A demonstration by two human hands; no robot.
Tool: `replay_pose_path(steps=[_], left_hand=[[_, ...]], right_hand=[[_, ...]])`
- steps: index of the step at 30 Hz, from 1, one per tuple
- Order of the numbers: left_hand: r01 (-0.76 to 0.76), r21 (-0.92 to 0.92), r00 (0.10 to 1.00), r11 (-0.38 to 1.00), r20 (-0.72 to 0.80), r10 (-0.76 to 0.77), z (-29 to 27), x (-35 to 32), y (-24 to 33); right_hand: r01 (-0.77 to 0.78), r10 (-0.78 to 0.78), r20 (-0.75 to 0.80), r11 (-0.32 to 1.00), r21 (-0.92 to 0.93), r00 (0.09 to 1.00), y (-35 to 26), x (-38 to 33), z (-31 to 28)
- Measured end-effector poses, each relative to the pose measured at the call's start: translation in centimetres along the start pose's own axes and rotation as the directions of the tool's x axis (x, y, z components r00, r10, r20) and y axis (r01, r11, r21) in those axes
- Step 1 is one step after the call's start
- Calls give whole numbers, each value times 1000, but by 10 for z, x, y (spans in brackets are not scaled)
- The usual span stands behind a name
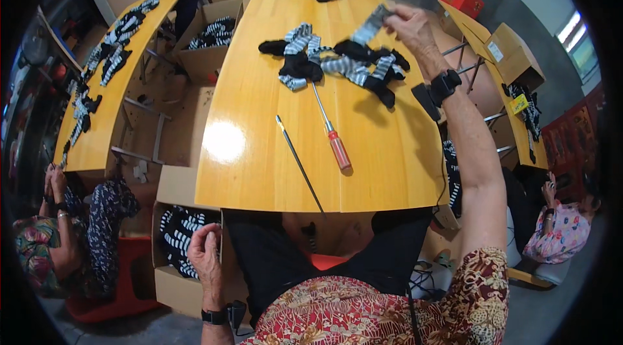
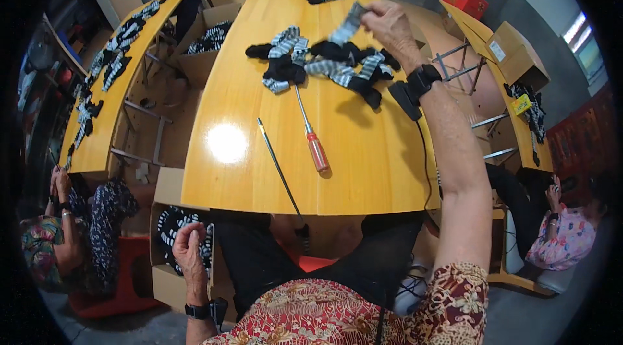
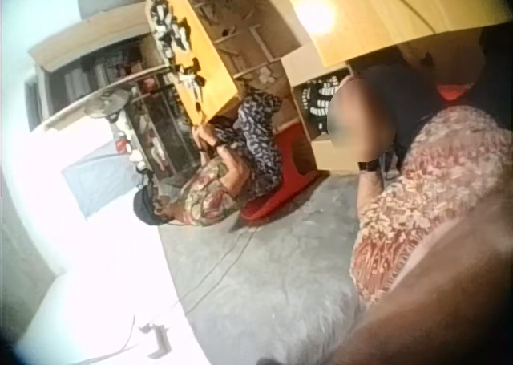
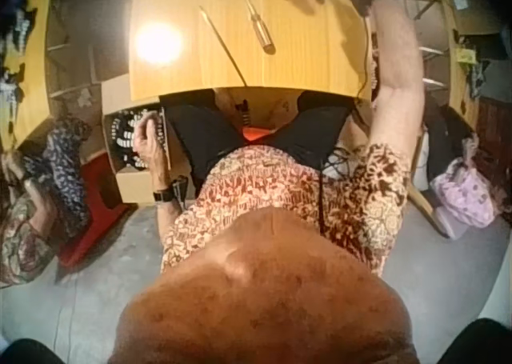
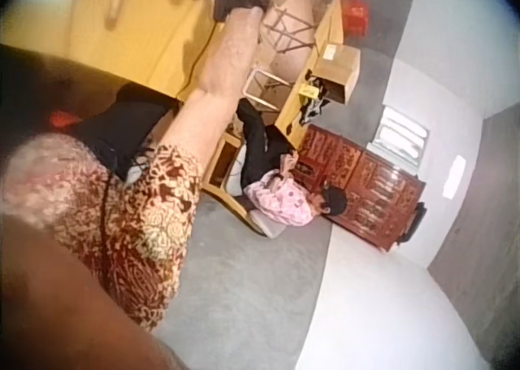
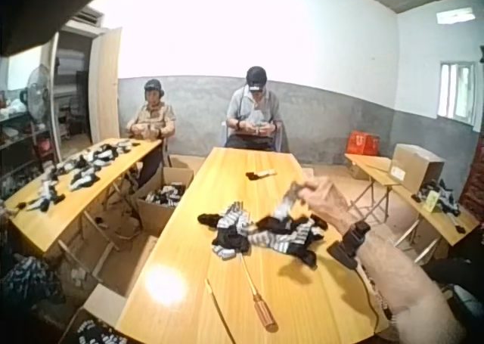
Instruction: The person sits at a table and uses a red-handled tool to manipulate the toe seam of a black and white striped sock. They repeatedly insert the tool into the sock opening, pull the fabric, and adjust the seam. The person handles multiple socks, placing finished ones on the table and picking up new ones from a pile.
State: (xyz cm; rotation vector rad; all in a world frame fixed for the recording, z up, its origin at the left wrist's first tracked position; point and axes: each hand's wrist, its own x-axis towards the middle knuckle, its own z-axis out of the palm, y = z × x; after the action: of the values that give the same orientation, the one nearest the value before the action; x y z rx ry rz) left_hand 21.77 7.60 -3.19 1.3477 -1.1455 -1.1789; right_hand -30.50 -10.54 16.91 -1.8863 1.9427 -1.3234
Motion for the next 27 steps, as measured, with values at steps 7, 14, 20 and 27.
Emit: replay_pose_path(steps=[7,14,20,27], left_hand=[[-72,-131,997,989,27,76,19,-10,47],[-62,-92,936,994,341,90,55,-44,66],[-160,-44,796,986,586,155,105,-62,84],[-403,-149,541,903,757,366,161,-92,111]], right_hand=[[103,-134,-109,963,-249,985,-50,-68,-17],[-116,119,188,993,-28,975,-24,-249,16],[139,-133,150,990,-32,980,-70,-326,8],[404,-370,295,913,-61,881,-149,-349,-23]])
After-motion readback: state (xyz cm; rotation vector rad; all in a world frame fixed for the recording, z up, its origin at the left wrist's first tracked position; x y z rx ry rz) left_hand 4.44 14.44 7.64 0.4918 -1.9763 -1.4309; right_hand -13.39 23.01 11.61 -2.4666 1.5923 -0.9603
